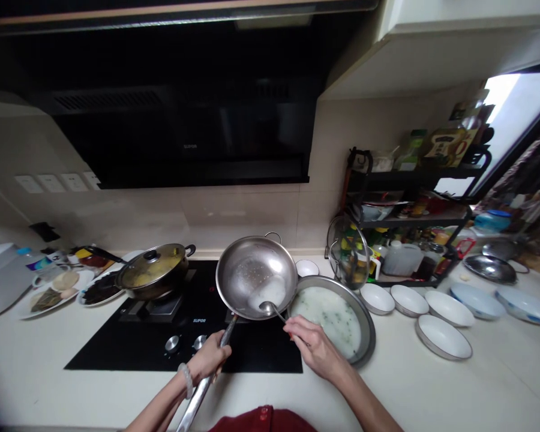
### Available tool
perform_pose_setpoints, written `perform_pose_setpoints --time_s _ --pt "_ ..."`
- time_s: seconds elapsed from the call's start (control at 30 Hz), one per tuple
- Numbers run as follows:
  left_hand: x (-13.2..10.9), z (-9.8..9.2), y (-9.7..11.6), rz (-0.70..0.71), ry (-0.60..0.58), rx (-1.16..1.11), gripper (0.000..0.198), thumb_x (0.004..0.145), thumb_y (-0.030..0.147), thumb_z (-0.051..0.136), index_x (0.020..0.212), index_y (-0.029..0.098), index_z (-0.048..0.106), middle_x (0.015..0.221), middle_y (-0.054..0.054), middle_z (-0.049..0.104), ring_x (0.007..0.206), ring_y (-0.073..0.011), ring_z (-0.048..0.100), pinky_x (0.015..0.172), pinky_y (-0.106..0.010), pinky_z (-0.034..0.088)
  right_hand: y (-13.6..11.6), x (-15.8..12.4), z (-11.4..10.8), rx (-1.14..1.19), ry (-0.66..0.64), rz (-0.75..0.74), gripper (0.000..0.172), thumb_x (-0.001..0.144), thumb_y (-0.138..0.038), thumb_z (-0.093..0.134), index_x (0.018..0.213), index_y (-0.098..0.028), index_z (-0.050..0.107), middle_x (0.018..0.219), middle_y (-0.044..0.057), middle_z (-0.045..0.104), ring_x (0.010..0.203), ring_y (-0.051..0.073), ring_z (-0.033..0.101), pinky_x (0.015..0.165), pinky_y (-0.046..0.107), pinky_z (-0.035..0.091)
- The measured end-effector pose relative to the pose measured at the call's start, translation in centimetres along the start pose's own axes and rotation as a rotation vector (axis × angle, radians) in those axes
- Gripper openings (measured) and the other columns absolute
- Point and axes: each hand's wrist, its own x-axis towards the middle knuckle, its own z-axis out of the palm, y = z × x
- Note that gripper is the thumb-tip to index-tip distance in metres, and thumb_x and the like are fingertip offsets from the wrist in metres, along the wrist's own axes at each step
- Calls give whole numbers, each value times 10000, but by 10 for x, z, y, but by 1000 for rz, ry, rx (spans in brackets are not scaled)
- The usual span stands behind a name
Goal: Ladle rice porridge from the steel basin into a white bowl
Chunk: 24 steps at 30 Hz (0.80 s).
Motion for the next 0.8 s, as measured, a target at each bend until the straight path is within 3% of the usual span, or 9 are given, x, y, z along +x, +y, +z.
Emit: perform_pose_setpoints --time_s 0.17,0.4,0.63,0.8 --pt "-1 -1 1 -5 -12 -4 149 697 104 439 721 214 340 429 94 380 287 -85 389 281 -187 304 6 5 37 75 160 23 292 917 -133 386 1108 -198 597 998 107 594 902 185 593 750 306 535" --pt "-2 -1 3 -10 -9 -4 140 695 108 441 730 211 353 434 97 380 289 -83 386 286 -187 307 -15 23 78 290 170 59 298 935 -161 354 1144 -217 559 965 82 553 840 166 577 671 278 547" --pt "-2 0 2 -11 -8 4 143 688 103 432 729 212 348 428 90 393 295 -93 394 287 -196 319 12 11 70 94 261 89 291 915 -147 388 1125 -226 572 927 90 562 836 202 586 731 341 536" --pt "-1 0 1 1 -3 10 139 690 104 429 719 213 347 432 88 384 302 -92 392 286 -192 307 -4 10 68 292 291 149 272 931 -164 367 1107 -237 562 982 80 544 858 177 593 686 295 556"
